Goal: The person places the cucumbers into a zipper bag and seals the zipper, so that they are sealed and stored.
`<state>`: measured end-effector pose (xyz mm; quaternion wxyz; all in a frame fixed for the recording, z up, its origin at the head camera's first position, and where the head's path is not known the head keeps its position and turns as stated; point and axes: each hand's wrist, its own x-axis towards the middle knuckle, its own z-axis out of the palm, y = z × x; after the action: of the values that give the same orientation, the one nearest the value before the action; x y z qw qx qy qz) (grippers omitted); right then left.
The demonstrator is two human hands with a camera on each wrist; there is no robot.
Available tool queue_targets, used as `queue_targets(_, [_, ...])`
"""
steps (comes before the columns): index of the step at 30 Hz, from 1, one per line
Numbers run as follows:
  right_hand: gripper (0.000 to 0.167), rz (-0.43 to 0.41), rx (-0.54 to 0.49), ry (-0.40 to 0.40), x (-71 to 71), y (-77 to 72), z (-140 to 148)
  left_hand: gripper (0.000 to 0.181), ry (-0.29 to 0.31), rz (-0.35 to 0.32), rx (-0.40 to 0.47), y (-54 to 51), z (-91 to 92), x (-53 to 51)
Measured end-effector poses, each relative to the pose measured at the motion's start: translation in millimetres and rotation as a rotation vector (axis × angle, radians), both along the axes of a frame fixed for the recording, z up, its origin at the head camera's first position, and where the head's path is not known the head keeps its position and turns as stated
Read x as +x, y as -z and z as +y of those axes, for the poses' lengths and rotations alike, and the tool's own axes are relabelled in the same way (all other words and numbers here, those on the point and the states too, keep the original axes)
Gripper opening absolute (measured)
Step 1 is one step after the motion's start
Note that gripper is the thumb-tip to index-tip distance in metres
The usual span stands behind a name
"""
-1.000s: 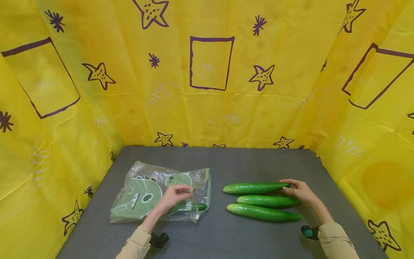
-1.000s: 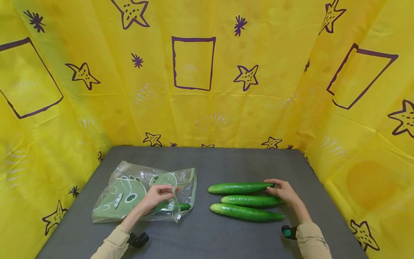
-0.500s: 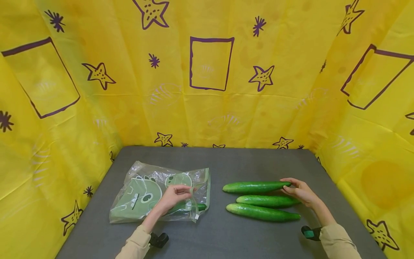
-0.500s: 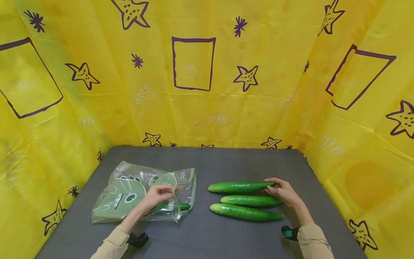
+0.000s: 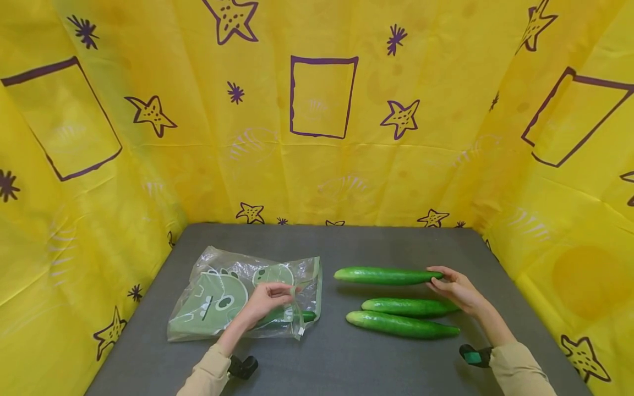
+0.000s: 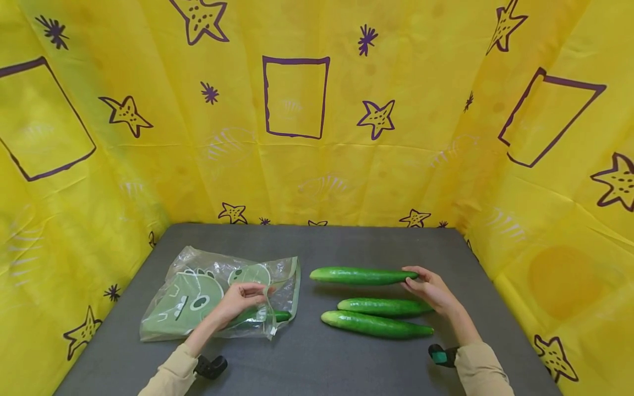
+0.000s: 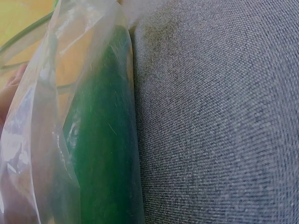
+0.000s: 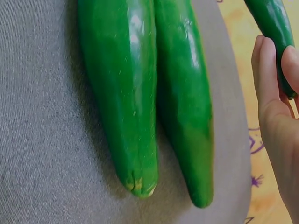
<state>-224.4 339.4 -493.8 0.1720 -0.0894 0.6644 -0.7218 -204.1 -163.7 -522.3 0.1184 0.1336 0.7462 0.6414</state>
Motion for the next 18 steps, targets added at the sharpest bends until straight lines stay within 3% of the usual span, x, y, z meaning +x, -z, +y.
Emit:
queue_targets(8, [0.032, 0.006, -0.117, -0.060, -1.9, -7.4, -12.0, 0.036, 0.010, 0.010, 0.004, 0.0, -0.7, -0.4])
queue_targets(18, [0.030, -0.006, -0.052, -0.074, -4.9, -6.0, -27.1, 0.036, 0.006, -0.006, 0.002, -1.1, -0.8, 0.5])
